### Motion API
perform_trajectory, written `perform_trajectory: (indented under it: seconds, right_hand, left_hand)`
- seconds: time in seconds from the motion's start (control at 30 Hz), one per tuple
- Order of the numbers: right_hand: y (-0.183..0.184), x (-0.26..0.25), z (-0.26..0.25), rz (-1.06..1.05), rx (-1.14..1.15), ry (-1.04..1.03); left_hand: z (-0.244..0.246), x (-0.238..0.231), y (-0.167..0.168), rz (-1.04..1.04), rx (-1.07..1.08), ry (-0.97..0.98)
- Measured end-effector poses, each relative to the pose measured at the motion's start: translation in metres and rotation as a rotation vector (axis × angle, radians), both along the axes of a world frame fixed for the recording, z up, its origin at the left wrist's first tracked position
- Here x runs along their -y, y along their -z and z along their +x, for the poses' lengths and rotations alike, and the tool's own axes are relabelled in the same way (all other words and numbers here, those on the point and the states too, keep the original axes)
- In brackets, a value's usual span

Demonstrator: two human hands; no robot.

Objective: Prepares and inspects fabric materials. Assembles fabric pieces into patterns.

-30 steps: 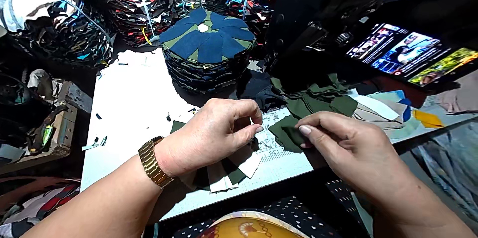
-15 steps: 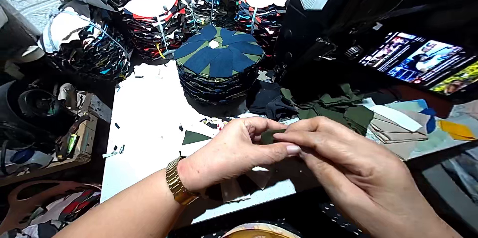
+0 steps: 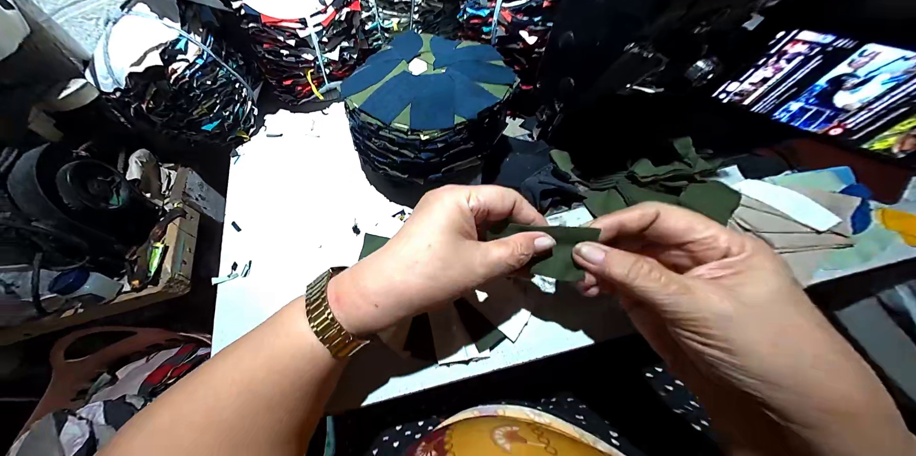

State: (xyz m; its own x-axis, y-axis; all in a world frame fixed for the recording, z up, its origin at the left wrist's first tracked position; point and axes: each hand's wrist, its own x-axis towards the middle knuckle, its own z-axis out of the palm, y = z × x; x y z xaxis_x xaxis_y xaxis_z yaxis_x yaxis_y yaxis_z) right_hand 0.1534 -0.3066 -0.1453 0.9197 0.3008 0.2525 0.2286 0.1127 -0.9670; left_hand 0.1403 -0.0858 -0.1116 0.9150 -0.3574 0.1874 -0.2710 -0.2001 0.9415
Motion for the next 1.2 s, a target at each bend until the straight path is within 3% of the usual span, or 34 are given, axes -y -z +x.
perform_trajectory:
  seconds: [0.13,0.27,0.63,0.9,1.0,1.07,1.2]
  right_hand:
    - [0.007,-0.002,-0.005,-0.068,0.017,0.027]
    - [0.013,-0.010,-0.014,-0.281,0.056,0.127]
    - [0.029,-0.022,-0.011,-0.806,0.615,0.176]
    - [0.027,-0.022,-0.015,-0.863,0.709,-0.035]
    - [0.016,-0.012,-0.014,-0.915,0.637,-0.204]
    - [0.005,0.007,-0.010,-0.843,0.582,-0.265]
    - [-0.012,0.073,0.009,-0.751,0.643,0.103]
  left_hand:
    - [0.005,-0.009,-0.002,0.134,-0.024,0.041]
    - [0.008,-0.018,-0.003,0.381,0.040,0.041]
    - [0.008,-0.017,0.001,0.867,0.155,-0.015]
    - [0.009,-0.025,0.004,0.986,0.237,-0.066]
    - [0.009,-0.024,0.009,0.963,0.298,-0.113]
    - [0.006,-0.017,0.009,0.918,0.418,-0.132]
    - [-0.013,0.004,0.009,0.808,0.612,-0.055]
